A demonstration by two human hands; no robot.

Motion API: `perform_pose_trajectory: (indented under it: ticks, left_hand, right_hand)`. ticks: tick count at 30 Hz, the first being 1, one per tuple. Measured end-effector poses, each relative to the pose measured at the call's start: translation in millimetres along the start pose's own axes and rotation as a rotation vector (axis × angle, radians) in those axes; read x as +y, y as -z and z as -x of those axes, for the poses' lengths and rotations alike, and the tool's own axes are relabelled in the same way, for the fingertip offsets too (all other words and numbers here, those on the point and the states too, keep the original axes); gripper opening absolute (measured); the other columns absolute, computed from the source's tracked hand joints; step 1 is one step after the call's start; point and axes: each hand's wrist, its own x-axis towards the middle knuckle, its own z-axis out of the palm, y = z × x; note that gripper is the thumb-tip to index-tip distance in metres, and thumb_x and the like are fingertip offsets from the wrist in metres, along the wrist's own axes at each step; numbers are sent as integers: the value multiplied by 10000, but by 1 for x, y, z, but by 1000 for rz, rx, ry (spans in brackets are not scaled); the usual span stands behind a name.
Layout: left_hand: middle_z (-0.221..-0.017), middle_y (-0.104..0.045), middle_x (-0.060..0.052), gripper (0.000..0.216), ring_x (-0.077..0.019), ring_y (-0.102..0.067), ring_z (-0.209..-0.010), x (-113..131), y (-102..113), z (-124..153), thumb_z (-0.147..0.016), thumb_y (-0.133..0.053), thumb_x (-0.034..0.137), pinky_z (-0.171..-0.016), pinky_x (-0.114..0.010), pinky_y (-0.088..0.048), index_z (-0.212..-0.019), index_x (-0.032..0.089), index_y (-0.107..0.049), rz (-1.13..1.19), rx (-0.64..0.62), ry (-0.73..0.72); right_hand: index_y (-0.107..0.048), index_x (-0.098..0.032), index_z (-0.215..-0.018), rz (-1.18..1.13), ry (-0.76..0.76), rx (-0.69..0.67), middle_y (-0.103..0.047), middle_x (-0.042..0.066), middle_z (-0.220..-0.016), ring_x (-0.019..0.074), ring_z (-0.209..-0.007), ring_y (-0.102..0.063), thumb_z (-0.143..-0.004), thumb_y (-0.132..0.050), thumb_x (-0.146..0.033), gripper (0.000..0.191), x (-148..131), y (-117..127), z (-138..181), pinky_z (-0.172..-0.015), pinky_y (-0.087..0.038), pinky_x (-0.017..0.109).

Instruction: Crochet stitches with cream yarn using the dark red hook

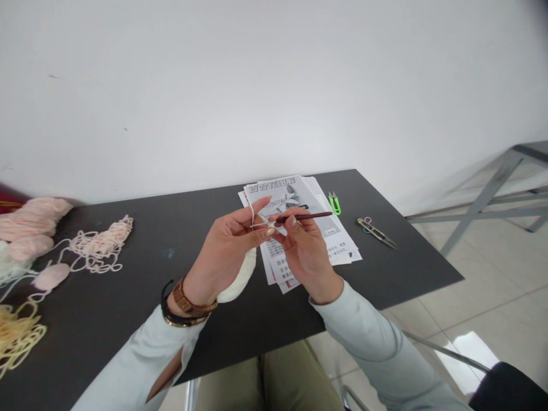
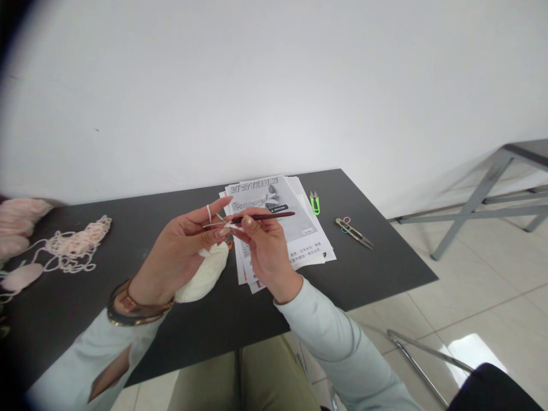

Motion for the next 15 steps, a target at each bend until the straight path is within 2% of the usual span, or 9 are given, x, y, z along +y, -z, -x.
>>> perform_pose_trajectory:
  ticks: [5, 8, 11, 15]
  left_hand:
    - [-706, -698, -5, 471, -118, -613, -697, 5, 3, 0, -685, -836, 194, -686, -250, -470, -1147, 196, -744, -136, -10, -47]
    - [-633, -625, 31, 535, -74, -502, -572, 3, 5, -2, -651, -854, 186, -573, -220, -412, -1171, 169, -729, -183, 24, -117]
    - [-588, -567, 50, 622, -55, -422, -490, 1, 6, -4, -690, -833, 223, -491, -210, -357, -1281, 145, -658, -252, -27, -115]
    - [-703, -675, -15, 654, -110, -572, -582, 6, 9, -4, -790, -756, 303, -580, -243, -471, -1396, 156, -557, -336, -113, -52]
  right_hand:
    - [-700, -281, -799, -33, -27, -23, -753, -66, -794, 91, -746, -686, -710, -837, -349, 178, -1, 0, 1, -723, -603, 236]
    - [-698, -273, -799, 33, -4, -20, -758, -53, -799, 100, -739, -687, -719, -830, -351, 173, -1, 0, 1, -744, -609, 262]
    - [-704, -274, -807, 70, 34, -5, -764, -41, -814, 116, -776, -701, -738, -812, -326, 138, 0, 0, 1, -724, -600, 257]
    - [-708, -278, -811, 46, 11, -18, -764, -40, -817, 119, -703, -680, -751, -789, -307, 105, 2, 2, 1, -643, -585, 259]
